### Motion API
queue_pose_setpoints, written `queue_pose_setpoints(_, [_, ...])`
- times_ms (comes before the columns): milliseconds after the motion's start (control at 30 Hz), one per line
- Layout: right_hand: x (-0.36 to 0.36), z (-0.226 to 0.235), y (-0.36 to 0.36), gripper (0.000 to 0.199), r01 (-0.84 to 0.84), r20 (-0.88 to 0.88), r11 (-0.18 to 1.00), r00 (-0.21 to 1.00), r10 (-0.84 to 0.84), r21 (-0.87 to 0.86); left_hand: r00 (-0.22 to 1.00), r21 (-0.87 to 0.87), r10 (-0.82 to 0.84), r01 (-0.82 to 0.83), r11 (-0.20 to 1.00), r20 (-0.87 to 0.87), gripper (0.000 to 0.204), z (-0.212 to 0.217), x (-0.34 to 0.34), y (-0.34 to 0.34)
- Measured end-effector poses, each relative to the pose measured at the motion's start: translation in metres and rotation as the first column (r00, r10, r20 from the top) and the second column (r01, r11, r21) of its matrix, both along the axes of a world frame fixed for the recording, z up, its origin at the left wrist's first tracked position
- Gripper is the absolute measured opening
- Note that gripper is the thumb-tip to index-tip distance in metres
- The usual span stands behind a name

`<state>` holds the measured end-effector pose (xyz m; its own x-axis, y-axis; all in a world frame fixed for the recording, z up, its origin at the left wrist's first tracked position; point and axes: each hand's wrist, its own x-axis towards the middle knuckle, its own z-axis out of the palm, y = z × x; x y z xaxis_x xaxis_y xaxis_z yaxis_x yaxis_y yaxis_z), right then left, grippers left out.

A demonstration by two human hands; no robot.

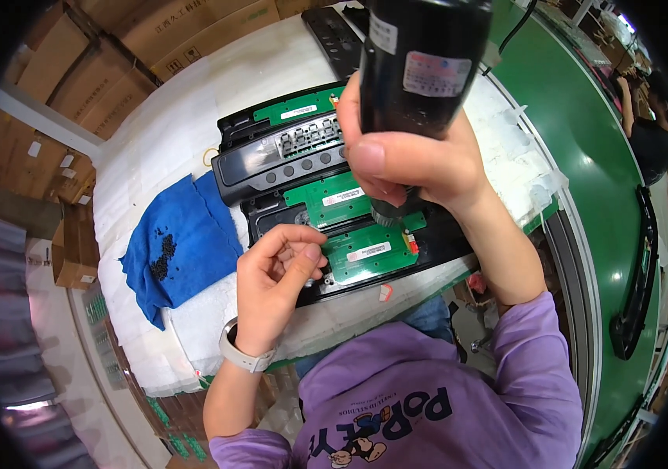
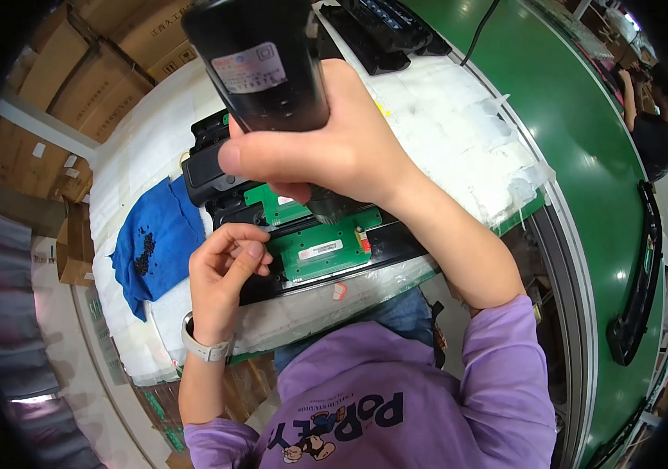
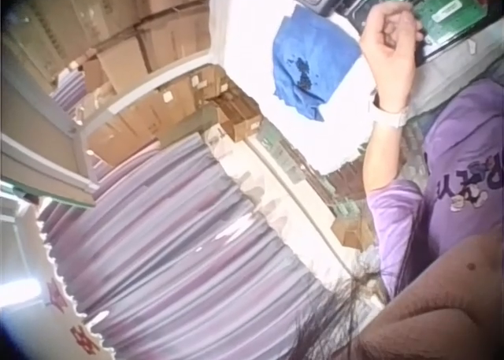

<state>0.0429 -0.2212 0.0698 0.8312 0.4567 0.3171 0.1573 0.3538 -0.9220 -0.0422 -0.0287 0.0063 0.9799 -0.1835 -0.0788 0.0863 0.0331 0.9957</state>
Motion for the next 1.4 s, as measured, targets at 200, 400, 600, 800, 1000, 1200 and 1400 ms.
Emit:
queue_pose_setpoints(200, [-0.011, 0.005, 0.000, 0.021, 0.089, 0.160, 0.986, 0.985, -0.066, -0.139, 1.000, -0.097, -0.011, 0.010, 0.995, -0.002, 0.015, -0.005, 0.000, 0.001])
queue_pose_setpoints(400, [-0.010, 0.005, -0.013, 0.031, -0.133, 0.110, 0.989, 0.986, 0.126, 0.058, 0.997, -0.152, 0.069, -0.062, 0.986, 0.046, 0.015, -0.004, -0.001, 0.000])
queue_pose_setpoints(600, [0.000, -0.001, -0.019, 0.035, -0.359, 0.288, 0.775, 0.928, 0.236, 0.520, 0.996, -0.146, 0.063, -0.053, 0.988, 0.060, 0.013, 0.004, -0.006, -0.004])
queue_pose_setpoints(800, [-0.002, -0.007, -0.014, 0.034, -0.308, 0.247, 0.778, 0.948, 0.202, 0.547, 0.997, -0.169, 0.019, -0.007, 0.986, 0.072, 0.011, 0.003, -0.004, 0.000])
queue_pose_setpoints(1000, [-0.012, -0.010, -0.010, 0.035, -0.235, 0.234, 0.830, 0.963, 0.130, 0.506, 0.999, -0.175, 0.014, -0.009, 0.984, 0.032, 0.015, -0.002, -0.002, 0.004])
queue_pose_setpoints(1200, [-0.008, 0.001, -0.019, 0.037, -0.270, 0.052, 0.855, 0.960, 0.276, 0.442, 0.990, -0.140, 0.102, -0.088, 0.986, 0.099, 0.026, 0.017, -0.001, 0.004])
queue_pose_setpoints(1400, [-0.021, 0.008, -0.020, 0.040, 0.017, 0.054, 1.000, 0.998, -0.019, 0.022, 0.780, 0.676, 0.147, -0.606, 0.419, 0.609, 0.026, 0.025, 0.016, 0.091])
